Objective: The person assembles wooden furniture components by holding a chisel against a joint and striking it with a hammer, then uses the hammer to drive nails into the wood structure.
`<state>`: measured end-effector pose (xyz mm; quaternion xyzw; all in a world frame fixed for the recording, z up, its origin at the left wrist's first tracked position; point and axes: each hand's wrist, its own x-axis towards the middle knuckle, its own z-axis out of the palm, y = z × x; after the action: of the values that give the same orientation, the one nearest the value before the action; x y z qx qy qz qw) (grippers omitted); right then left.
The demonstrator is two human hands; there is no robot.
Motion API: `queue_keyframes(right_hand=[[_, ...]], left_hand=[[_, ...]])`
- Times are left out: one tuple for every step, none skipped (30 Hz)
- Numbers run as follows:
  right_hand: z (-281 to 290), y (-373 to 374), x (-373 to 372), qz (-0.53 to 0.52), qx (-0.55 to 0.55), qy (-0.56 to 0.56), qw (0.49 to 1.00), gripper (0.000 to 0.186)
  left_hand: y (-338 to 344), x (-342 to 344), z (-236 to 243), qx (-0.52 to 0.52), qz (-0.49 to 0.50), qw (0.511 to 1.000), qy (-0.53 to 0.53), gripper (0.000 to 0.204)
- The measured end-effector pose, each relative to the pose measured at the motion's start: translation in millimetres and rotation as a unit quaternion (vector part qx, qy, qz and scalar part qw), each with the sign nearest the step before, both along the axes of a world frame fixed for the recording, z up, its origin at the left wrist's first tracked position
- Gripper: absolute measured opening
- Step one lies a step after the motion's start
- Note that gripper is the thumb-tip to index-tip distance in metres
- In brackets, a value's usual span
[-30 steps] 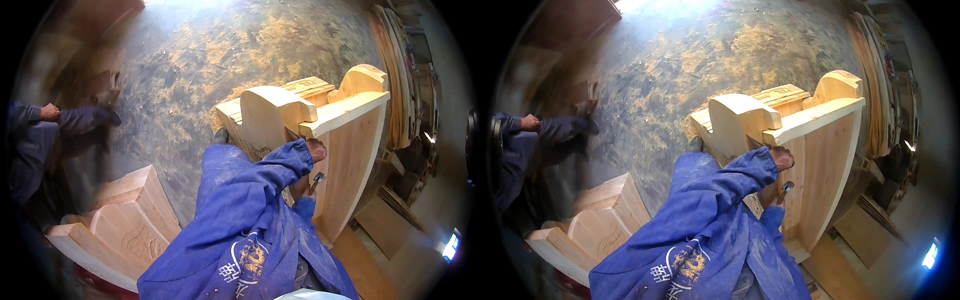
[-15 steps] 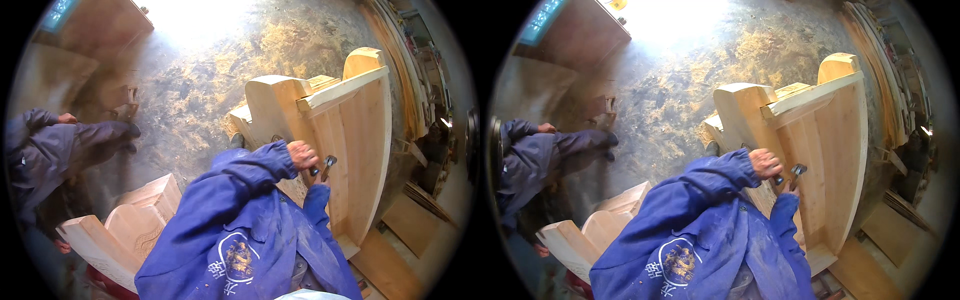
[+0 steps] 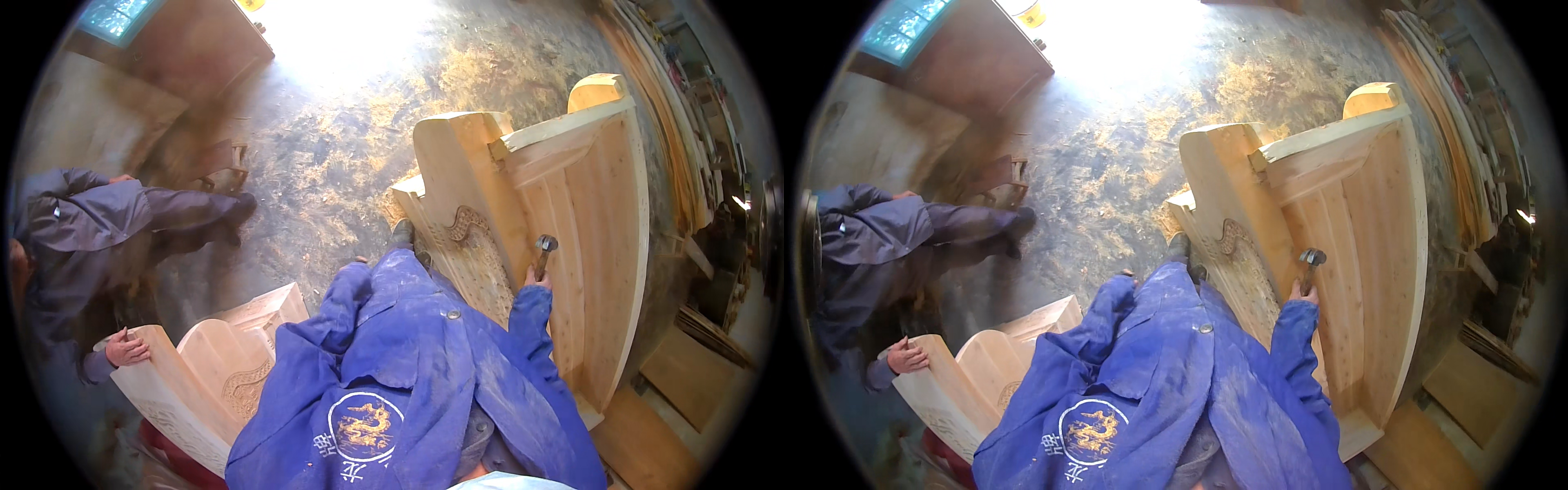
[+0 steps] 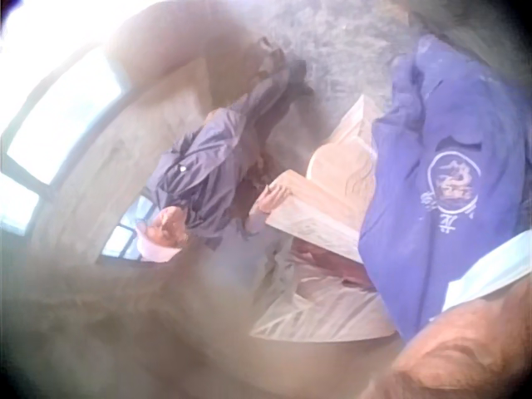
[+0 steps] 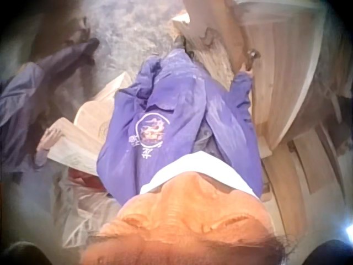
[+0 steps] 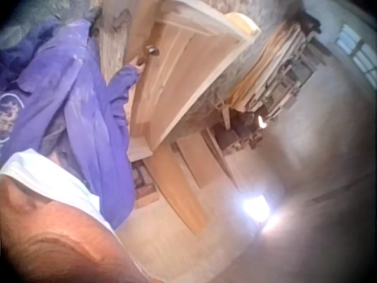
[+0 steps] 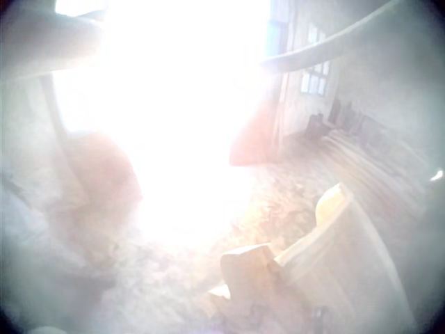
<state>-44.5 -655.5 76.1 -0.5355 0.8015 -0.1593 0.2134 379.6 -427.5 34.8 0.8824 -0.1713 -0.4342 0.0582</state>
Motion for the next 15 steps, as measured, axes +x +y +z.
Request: queue_keyframes(right_hand=[[-6, 0, -8, 0.002, -0.009, 0.012, 1.0, 0.052], [-4, 2, -6, 0.001, 0.012, 0.012, 1.0, 0.05], [1, 1, 0, -0.002, 0.031, 0.01, 0.999, 0.048], [6, 0, 5, -0.004, 0.05, 0.011, 0.999, 0.046], [2, 1, 0, 0.007, 0.034, 0.006, 0.999, 0.046], [-6, 0, -8, 0.017, 0.017, 0.003, 1.0, 0.047], [-13, -1, -18, 0.027, 0.0, 0.0, 1.0, 0.047], [-12, 0, -15, 0.031, 0.013, -0.013, 0.999, 0.048], [-11, 0, -12, 0.034, 0.025, -0.025, 0.999, 0.048], [-11, 0, -9, 0.038, 0.039, -0.037, 0.998, 0.049], [-11, 0, -10, 0.035, 0.026, -0.04, 0.998, 0.05], [-12, 0, -11, 0.032, 0.015, -0.043, 0.998, 0.051], [-13, 0, -13, 0.029, 0.003, -0.045, 0.999, 0.052], [-15, 0, -14, 0.033, -0.011, -0.035, 0.999, 0.051], [-20, -2, -18, 0.036, -0.027, -0.022, 0.999, 0.05]], left_hand=[[14, 4, -9, 0.016, 0.037, 0.999, -0.007, 0.031], [33, 8, -15, 0.023, 0.067, 0.998, -0.003, 0.031], [52, 10, -20, 0.028, 0.086, 0.996, 0.004, 0.031], [67, 9, -23, 0.025, 0.098, 0.995, 0.013, 0.031], [78, 6, -26, 0.022, 0.105, 0.994, 0.021, 0.031], [88, 5, -25, 0.022, 0.115, 0.993, 0.031, 0.031], [92, 1, -27, 0.017, 0.115, 0.992, 0.038, 0.031], [99, -1, -25, 0.014, 0.122, 0.992, 0.042, 0.031], [102, -3, -25, 0.009, 0.121, 0.992, 0.045, 0.031], [106, -4, -25, 0.004, 0.119, 0.992, 0.046, 0.031], [103, -7, -22, -0.004, 0.114, 0.992, 0.052, 0.031], [98, -10, -21, -0.013, 0.106, 0.993, 0.056, 0.031], [91, -11, -20, -0.022, 0.099, 0.993, 0.058, 0.031], [85, -12, -19, -0.033, 0.09, 0.994, 0.06, 0.031], [78, -13, -19, -0.042, 0.084, 0.994, 0.064, 0.031]])
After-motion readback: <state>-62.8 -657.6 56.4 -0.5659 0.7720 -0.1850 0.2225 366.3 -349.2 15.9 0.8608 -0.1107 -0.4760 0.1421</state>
